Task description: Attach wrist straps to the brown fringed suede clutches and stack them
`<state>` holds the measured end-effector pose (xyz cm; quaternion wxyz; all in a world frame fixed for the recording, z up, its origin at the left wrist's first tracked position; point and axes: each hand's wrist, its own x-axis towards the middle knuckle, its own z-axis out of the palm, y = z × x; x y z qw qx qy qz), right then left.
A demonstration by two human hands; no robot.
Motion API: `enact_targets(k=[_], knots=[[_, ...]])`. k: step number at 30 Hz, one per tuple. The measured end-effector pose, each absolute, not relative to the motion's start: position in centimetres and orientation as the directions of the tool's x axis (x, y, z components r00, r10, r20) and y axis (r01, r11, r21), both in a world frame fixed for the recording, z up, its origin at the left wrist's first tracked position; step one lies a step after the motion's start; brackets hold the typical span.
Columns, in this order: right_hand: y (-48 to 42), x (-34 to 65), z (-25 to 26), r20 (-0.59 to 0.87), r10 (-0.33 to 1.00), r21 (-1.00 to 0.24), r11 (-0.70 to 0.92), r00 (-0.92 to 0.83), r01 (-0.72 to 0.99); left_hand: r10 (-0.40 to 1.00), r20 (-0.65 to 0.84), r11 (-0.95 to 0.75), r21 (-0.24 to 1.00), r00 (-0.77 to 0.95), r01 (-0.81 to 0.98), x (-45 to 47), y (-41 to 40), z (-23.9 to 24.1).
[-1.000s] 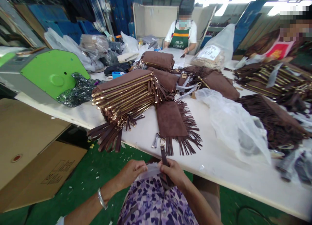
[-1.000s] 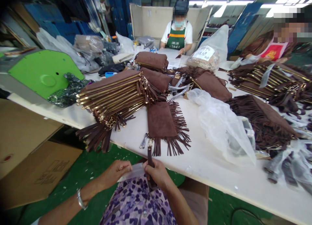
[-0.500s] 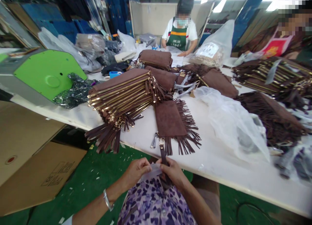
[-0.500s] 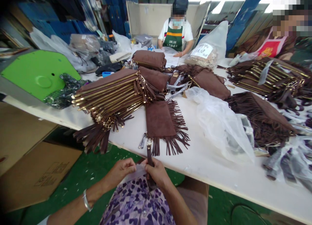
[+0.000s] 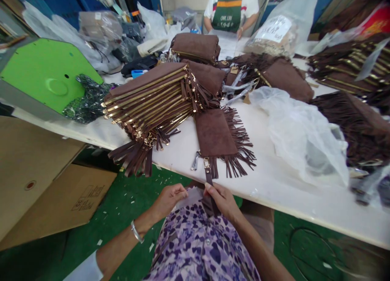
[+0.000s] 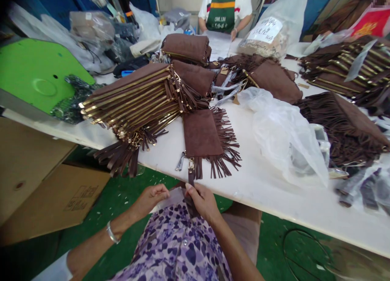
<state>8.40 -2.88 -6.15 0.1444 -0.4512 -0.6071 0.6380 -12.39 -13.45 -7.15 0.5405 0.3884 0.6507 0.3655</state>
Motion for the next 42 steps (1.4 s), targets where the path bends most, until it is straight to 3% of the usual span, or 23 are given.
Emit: enact_targets(k=[2, 8, 12, 26, 36, 42], knots=[[-3.0, 8.2, -6.4, -0.436, 0.701, -0.896, -0.276, -0.565, 0.349, 0.891, -0.434, 0.448, 0.887, -0.131, 0.108, -12.7, -13.8, -7.2], [-2.9, 7.5, -6.3, -0.566, 0.486, -0.748, -0.643, -0.666, 0.166, 0.878, -0.443, 0.461, 0.885, -0.182, 0.071, -13.6, -14.7, -7.2], [-2.5, 7.2, -5.4, -0.533, 0.517, -0.696, -0.718, -0.67, 0.0, 0.879, -0.436, 0.455, 0.888, -0.191, 0.065, -13.9, -15.1, -6.9], [-3.2, 5.0, -6.8, -0.477, 0.752, -0.856, -0.515, -0.455, 0.047, 0.867, -0.473, 0.478, 0.878, -0.159, -0.003, -13.8, -16.0, -6.6], [-4.5, 4.4, -7.8, -0.439, 0.791, -0.885, -0.463, -0.426, 0.054, 0.864, -0.458, 0.472, 0.881, -0.209, 0.02, -13.2, -16.0, -6.5], [-5.2, 4.0, -7.8, -0.48, 0.751, -0.856, -0.514, -0.454, 0.054, 0.842, -0.464, 0.483, 0.876, -0.274, 0.0, -12.3, -15.9, -6.5]])
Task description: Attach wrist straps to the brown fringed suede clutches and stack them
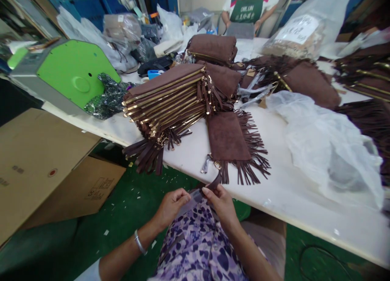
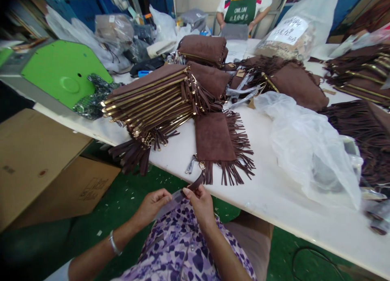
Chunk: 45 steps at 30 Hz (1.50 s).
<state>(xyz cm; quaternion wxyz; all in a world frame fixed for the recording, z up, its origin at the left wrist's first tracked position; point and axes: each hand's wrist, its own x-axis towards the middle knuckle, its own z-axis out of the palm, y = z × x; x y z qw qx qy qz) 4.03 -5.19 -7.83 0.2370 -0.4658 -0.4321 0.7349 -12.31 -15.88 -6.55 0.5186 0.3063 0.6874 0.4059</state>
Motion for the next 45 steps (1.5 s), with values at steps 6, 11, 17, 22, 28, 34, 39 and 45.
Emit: enact_targets(k=[6, 11, 17, 22, 28, 34, 39, 45], knots=[[-5.5, 3.7, -7.9, -0.518, 0.736, -0.837, -0.542, -0.435, 0.079, 0.817, -0.501, 0.495, 0.863, -0.285, -0.1, -11.3, -15.8, -6.8], [-6.3, 3.2, -8.8, -0.518, 0.709, -0.813, -0.582, -0.477, 0.018, 0.823, -0.532, 0.497, 0.844, -0.197, -0.203, -10.4, -15.3, -6.2], [-7.3, 2.0, -8.8, -0.55, 0.64, -0.759, -0.651, -0.537, 0.002, 0.817, -0.56, 0.486, 0.797, -0.137, -0.358, -10.1, -15.3, -6.0], [-8.4, 1.3, -8.4, -0.553, 0.531, -0.735, -0.674, -0.642, 0.075, 0.779, -0.594, 0.493, 0.778, -0.201, -0.389, -11.0, -17.2, -6.1], [-8.3, 3.3, -10.5, -0.564, 0.548, -0.783, -0.593, -0.618, 0.188, 0.704, -0.661, 0.516, 0.728, -0.26, -0.452, -11.3, -16.5, -6.2], [-6.9, 5.8, -10.4, -0.614, 0.535, -0.747, -0.631, -0.58, 0.208, 0.74, -0.638, 0.54, 0.752, -0.212, -0.378, -11.0, -12.9, -6.8], [-5.6, 6.0, -9.8, -0.605, 0.607, -0.763, -0.628, -0.515, 0.155, 0.756, -0.622, 0.533, 0.766, -0.205, -0.36, -10.6, -10.1, -7.4], [-5.2, 4.8, -9.4, -0.557, 0.611, -0.778, -0.62, -0.563, 0.098, 0.725, -0.652, 0.578, 0.751, -0.221, -0.319, -9.9, -8.4, -6.4]])
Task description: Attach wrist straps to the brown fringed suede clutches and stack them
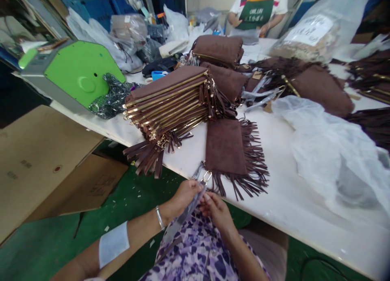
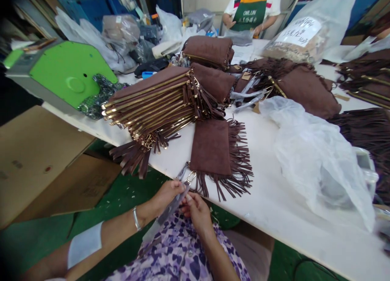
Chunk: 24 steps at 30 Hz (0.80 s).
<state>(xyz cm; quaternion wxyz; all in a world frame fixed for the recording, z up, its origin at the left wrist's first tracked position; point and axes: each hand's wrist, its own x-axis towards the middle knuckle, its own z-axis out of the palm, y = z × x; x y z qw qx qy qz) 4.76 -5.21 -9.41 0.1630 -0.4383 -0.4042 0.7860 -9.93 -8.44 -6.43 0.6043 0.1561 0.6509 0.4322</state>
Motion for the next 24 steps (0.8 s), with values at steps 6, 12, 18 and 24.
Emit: enact_targets(k=[6, 12, 18, 24], knots=[[-4.9, 5.9, -7.7, -0.468, 0.627, -0.877, -0.414, -0.623, 0.243, 0.693, -0.687, 0.641, 0.726, -0.217, -0.251, -11.2, -11.8, -4.8], [-3.6, 5.9, -8.0, -0.447, 0.636, -0.893, -0.354, -0.628, 0.277, 0.675, -0.7, 0.603, 0.705, -0.232, -0.373, -10.5, -12.1, -5.2], [-3.9, 5.8, -8.6, -0.44, 0.641, -0.897, -0.341, -0.629, 0.28, 0.698, -0.679, 0.588, 0.725, -0.229, -0.359, -10.3, -11.1, -6.1], [-5.4, 5.6, -7.9, -0.303, 0.7, -0.937, -0.093, -0.647, 0.337, 0.714, -0.655, 0.526, 0.736, -0.248, -0.426, -10.6, -11.9, -6.1]])
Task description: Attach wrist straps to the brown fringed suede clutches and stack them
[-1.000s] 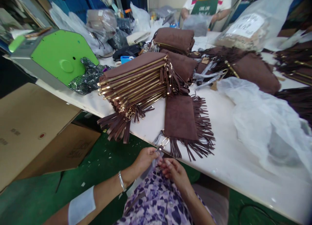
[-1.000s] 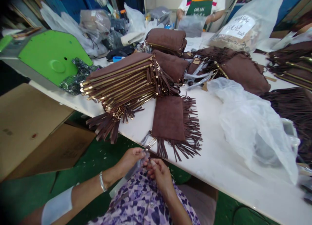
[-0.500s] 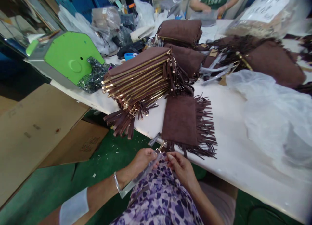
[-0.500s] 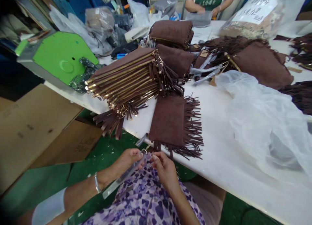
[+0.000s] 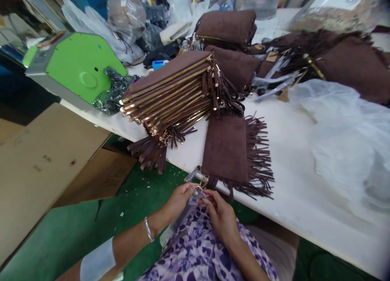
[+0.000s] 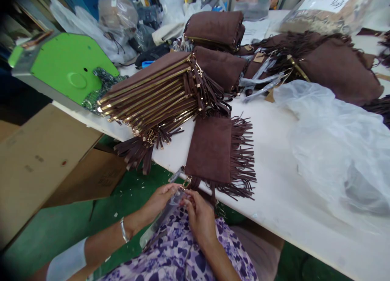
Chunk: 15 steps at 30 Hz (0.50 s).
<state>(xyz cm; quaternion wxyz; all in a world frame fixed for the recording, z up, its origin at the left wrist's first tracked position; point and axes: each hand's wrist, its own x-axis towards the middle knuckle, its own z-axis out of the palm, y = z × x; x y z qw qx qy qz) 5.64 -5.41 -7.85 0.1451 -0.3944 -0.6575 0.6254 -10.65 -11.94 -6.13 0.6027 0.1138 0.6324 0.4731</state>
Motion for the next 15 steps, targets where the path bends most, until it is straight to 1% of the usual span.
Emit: enact_targets(k=[3, 5, 9, 15], knots=[[-5.6, 5.2, -7.6, -0.189, 0.722, -0.895, 0.152, -0.665, 0.419, 0.703, -0.672, 0.52, 0.709, -0.232, -0.476, -10.9, -12.4, -6.0], [-5.5, 4.9, -7.7, -0.172, 0.707, -0.855, 0.238, -0.685, 0.46, 0.722, -0.669, 0.513, 0.688, -0.175, -0.513, -11.2, -12.6, -6.0], [-5.0, 4.4, -8.2, -0.173, 0.698, -0.819, 0.289, -0.694, 0.496, 0.775, -0.628, 0.492, 0.674, -0.076, -0.551, -11.6, -12.5, -6.3], [-3.6, 3.7, -7.8, -0.185, 0.711, -0.763, 0.331, -0.678, 0.555, 0.742, -0.658, 0.546, 0.704, -0.127, -0.454, -11.9, -12.0, -6.5]])
